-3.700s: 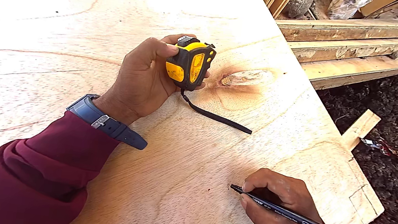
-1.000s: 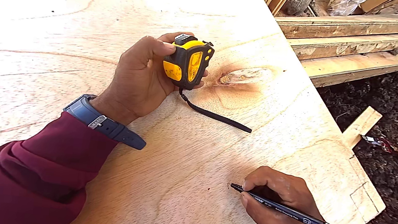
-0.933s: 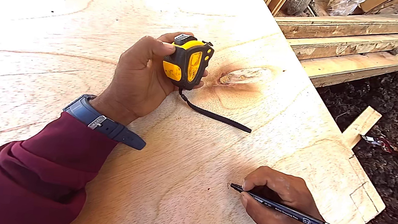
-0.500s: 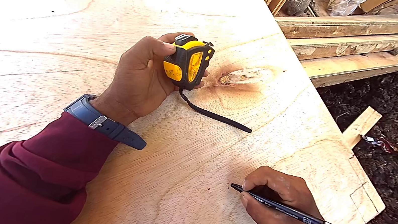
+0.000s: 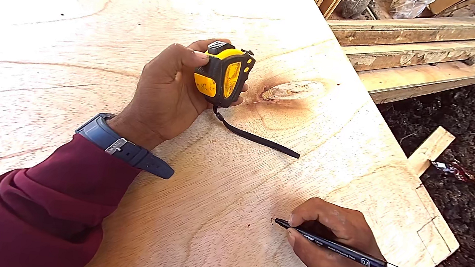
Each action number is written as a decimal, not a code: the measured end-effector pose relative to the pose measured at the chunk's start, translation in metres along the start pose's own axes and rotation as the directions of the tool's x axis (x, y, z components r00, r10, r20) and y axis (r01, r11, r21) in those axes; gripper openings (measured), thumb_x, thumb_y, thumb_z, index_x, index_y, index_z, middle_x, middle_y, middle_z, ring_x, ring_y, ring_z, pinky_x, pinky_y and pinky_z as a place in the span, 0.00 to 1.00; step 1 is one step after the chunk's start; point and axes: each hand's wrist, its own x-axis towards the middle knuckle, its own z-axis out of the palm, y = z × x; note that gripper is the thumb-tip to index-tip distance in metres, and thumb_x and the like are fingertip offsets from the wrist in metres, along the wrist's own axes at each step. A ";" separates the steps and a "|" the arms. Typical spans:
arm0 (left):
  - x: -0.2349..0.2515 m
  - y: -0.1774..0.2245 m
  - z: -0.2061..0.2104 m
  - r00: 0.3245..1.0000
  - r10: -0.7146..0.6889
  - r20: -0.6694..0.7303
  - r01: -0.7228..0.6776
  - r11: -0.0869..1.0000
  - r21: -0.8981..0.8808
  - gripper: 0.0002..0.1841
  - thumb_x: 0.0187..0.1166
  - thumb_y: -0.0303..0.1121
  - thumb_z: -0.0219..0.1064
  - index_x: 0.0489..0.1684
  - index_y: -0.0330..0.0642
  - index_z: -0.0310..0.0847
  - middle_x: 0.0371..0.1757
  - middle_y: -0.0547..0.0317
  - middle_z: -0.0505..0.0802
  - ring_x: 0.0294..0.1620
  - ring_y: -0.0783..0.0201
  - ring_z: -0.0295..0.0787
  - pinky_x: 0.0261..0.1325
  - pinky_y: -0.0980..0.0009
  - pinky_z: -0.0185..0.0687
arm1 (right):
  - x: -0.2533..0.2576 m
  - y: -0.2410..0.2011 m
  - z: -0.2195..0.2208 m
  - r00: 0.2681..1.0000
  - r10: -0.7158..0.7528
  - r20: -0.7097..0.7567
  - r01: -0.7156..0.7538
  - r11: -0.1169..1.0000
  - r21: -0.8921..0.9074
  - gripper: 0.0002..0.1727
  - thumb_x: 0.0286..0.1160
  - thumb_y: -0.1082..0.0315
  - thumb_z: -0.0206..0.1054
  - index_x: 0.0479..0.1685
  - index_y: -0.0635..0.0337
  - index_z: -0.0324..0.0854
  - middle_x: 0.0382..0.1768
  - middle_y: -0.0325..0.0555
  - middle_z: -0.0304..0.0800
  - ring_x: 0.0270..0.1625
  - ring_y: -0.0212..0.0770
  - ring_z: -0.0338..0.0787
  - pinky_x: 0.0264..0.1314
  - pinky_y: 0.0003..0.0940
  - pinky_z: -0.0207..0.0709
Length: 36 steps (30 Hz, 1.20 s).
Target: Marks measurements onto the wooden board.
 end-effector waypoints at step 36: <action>-0.001 0.000 0.001 1.000 0.004 -0.012 -0.004 1.000 -0.001 0.26 0.88 0.42 0.40 0.82 0.50 0.69 0.72 0.47 0.85 0.69 0.47 0.85 0.66 0.48 0.85 | 0.001 0.001 0.000 1.000 -0.008 0.007 0.008 1.000 -0.016 0.04 0.71 0.73 0.73 0.40 0.62 0.88 0.31 0.38 0.90 0.30 0.24 0.86 0.30 0.17 0.83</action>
